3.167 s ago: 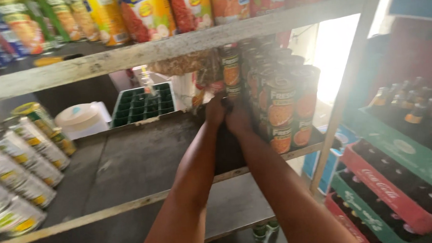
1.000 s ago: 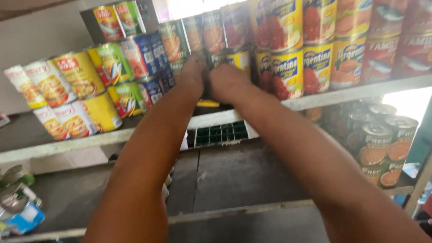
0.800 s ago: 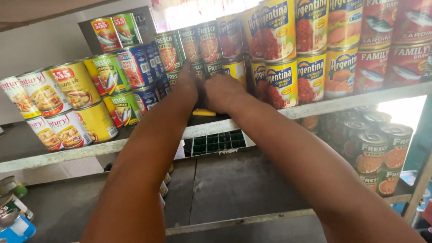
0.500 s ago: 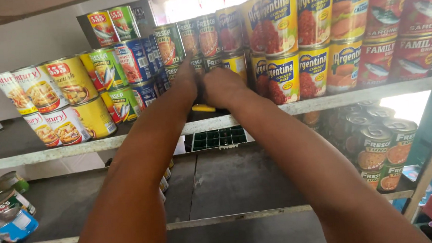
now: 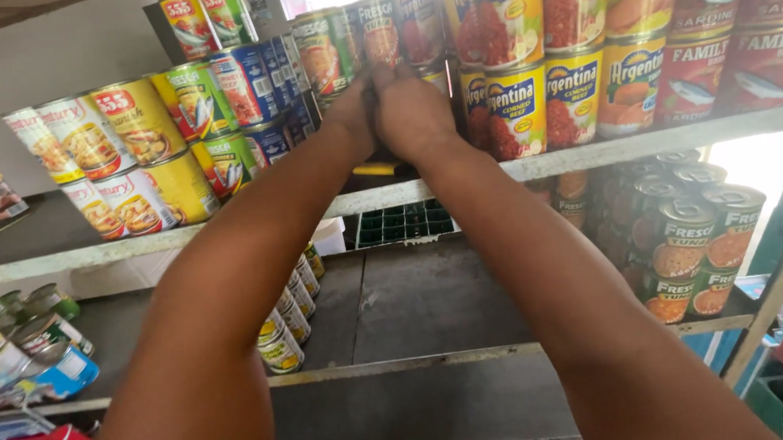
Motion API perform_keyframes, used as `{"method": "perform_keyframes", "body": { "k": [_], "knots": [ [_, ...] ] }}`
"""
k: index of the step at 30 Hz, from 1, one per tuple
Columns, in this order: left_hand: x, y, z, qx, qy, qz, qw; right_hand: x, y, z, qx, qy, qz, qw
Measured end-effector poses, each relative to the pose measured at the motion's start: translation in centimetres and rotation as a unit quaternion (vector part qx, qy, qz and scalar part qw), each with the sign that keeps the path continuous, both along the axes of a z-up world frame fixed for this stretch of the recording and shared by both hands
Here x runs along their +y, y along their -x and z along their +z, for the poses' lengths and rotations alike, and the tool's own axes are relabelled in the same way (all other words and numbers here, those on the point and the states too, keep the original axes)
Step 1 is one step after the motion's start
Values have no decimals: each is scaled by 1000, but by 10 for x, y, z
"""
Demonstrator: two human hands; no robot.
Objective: Organizing and stacking canned goods onto a retail shelf.
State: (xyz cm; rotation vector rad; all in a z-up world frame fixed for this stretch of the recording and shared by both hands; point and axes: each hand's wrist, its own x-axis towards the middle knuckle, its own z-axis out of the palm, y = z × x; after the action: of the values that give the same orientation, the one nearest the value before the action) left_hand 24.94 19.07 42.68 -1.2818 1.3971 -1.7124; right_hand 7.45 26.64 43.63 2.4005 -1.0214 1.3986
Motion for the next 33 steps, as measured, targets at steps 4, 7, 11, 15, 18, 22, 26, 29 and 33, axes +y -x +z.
{"method": "perform_keyframes", "body": {
  "k": [4,7,11,15,18,22,26,29,33],
  "knots": [
    [41,20,7,140,-83,-98,982,-7,0,-3,-56,32,27,998],
    [78,35,13,-7,19,-167,986,-6,0,-2,-68,31,18,997],
    [128,48,24,59,-133,-194,970,5,6,0,-122,41,72,989],
    [172,60,35,54,-195,-104,974,-2,7,-2,-144,60,122,980],
    [181,50,31,99,-187,-246,946,-4,6,-3,-166,102,143,970],
    [205,37,22,213,-133,-454,855,-3,8,0,-173,9,154,973],
    [190,17,-4,472,-10,-436,766,-11,5,-2,-164,18,162,973],
    [172,18,-14,667,37,-419,616,-9,4,-2,-139,19,164,976],
    [148,26,-1,834,-38,-256,487,-13,5,3,-136,-61,237,960]
  ]
}}
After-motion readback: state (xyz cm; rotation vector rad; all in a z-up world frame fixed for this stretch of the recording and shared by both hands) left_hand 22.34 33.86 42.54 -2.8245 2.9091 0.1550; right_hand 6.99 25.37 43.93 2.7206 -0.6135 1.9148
